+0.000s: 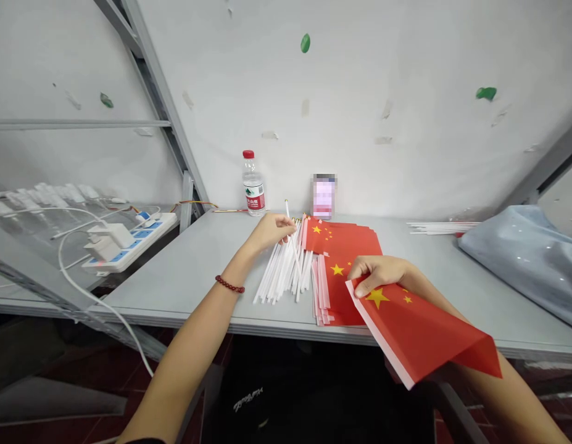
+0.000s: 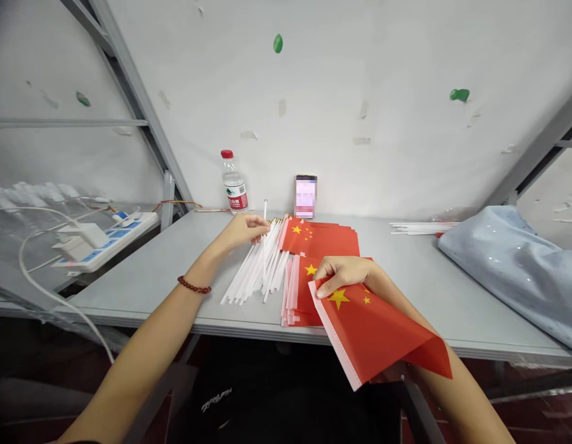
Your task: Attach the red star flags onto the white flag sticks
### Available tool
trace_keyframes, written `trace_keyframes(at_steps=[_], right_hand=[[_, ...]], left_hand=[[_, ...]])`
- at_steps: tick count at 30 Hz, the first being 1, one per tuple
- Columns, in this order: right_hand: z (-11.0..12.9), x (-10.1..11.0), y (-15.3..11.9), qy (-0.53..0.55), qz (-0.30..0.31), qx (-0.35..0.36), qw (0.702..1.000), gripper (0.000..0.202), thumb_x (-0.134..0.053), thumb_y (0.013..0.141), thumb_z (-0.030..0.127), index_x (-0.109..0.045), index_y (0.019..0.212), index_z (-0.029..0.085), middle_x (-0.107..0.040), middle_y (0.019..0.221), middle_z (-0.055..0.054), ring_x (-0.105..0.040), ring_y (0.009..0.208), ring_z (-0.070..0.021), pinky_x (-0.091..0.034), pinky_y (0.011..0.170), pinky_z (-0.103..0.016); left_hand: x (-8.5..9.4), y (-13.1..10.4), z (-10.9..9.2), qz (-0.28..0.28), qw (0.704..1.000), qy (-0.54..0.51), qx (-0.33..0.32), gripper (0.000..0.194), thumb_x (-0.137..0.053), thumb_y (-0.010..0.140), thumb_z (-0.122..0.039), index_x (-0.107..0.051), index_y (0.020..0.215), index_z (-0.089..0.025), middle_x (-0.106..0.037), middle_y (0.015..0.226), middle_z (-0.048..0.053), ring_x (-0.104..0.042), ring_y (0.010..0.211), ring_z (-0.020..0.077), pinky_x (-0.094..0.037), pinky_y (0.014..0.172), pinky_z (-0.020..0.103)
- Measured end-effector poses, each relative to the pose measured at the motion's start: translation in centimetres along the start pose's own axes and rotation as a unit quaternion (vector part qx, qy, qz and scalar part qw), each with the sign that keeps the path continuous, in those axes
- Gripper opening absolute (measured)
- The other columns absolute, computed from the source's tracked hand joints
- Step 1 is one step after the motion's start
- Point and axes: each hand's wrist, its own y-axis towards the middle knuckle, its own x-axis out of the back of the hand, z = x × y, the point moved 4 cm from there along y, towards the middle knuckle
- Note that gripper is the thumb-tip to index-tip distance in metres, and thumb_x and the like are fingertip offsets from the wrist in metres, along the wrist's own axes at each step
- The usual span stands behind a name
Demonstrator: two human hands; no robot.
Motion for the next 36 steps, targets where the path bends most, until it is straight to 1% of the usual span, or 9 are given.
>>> trace_keyframes(at_steps=[2,5,13,18,21,24,26,31,36], right_hand=[[-0.1,0.2,-0.2,-0.003,-0.013,-0.007,1.0,0.039,-0.072,0.077,0.039,-0.056,0.053,0.013,-0.034,0.047,0.008,-0.024,0.045,-0.004,-0.02,0.044,-0.024],[-0.1,0.5,-0.3,-0.008,-0.025,-0.014,1.0,0.04,-0.072,0.077,0.039,-0.054,0.051,0.014,-0.034,0.048,0.007,-0.025,0.046,-0.0046,-0.02,0.046,-0.024],[0.2,0.8,0.0,0.009,-0.09,-0.024,0.996,0.044,-0.068,0.081,0.041,-0.047,0.052,0.016,-0.032,0.051,0.007,-0.024,0.048,-0.0055,-0.019,0.048,-0.025],[0.3,0.9,0.3,0.012,-0.147,-0.028,0.989,0.053,-0.067,0.082,0.043,-0.031,0.051,0.018,-0.022,0.053,0.008,-0.017,0.05,-0.006,-0.013,0.049,-0.027],[0.1,1.0,0.7,0.012,-0.196,-0.035,0.98,0.053,-0.066,0.083,0.044,-0.03,0.053,0.019,-0.021,0.053,0.008,-0.017,0.049,-0.0061,-0.014,0.048,-0.027],[0.0,0.9,1.2,0.006,-0.251,-0.033,0.967,0.051,-0.066,0.081,0.045,-0.032,0.053,0.019,-0.022,0.054,0.008,-0.017,0.049,-0.0064,-0.014,0.048,-0.026],[0.3,0.8,1.3,-0.009,-0.281,-0.03,0.959,0.05,-0.063,0.082,0.049,-0.036,0.054,0.019,-0.024,0.054,0.007,-0.018,0.049,-0.0067,-0.014,0.047,-0.026],[1.7,2.3,-1.1,-0.068,-0.36,-0.021,0.93,0.045,-0.058,0.084,0.056,-0.049,0.061,0.018,-0.037,0.055,0.006,-0.03,0.05,-0.0074,-0.023,0.049,-0.025],[0.6,5.1,-4.5,-0.141,-0.39,-0.13,0.901,0.027,-0.068,0.075,0.045,-0.064,0.077,0.018,-0.066,0.076,-0.003,-0.057,0.072,-0.0168,-0.041,0.065,-0.029]], left_hand=[[-0.4,-0.1,0.3,0.048,0.991,0.124,-0.011,0.007,-0.063,0.068,-0.022,-0.066,0.071,-0.016,-0.058,0.055,-0.001,-0.054,0.049,0.0117,-0.04,0.048,0.024],[-1.1,-0.2,0.6,0.059,0.969,0.236,-0.045,0.009,-0.059,0.069,-0.019,-0.068,0.068,-0.017,-0.06,0.058,0.0,-0.056,0.057,0.0141,-0.039,0.054,0.025],[-1.5,-0.3,0.6,0.058,0.96,0.267,-0.066,0.019,-0.059,0.073,-0.024,-0.075,0.08,-0.017,-0.062,0.06,0.002,-0.052,0.053,0.0142,-0.037,0.056,0.028],[-2.5,-1.4,-1.2,0.07,0.969,0.219,-0.086,0.019,-0.059,0.077,-0.026,-0.072,0.068,-0.016,-0.056,0.05,0.0,-0.051,0.049,0.0119,-0.038,0.054,0.026],[-4.2,-2.5,-2.2,0.178,0.978,0.098,-0.048,0.027,-0.062,0.08,-0.04,-0.069,0.07,-0.015,-0.061,0.059,0.001,-0.054,0.048,0.0105,-0.041,0.049,0.025],[-6.0,-3.8,-3.1,0.314,0.949,-0.018,-0.017,0.031,-0.066,0.078,-0.046,-0.066,0.072,-0.016,-0.062,0.06,0.001,-0.055,0.047,0.009,-0.042,0.046,0.022],[-6.7,-4.3,-3.5,0.353,0.933,-0.063,0.002,0.029,-0.069,0.076,-0.042,-0.061,0.066,-0.016,-0.059,0.054,-0.001,-0.053,0.043,0.008,-0.042,0.044,0.021],[-6.3,-3.7,-3.2,0.284,0.952,-0.113,0.033,0.028,-0.072,0.076,-0.034,-0.057,0.062,-0.015,-0.061,0.053,0.0,-0.055,0.041,0.0075,-0.043,0.043,0.02],[-5.5,-2.9,-2.0,0.252,0.965,-0.044,0.065,0.031,-0.068,0.078,-0.038,-0.059,0.06,-0.015,-0.063,0.055,0.003,-0.057,0.042,0.0091,-0.045,0.044,0.022]])
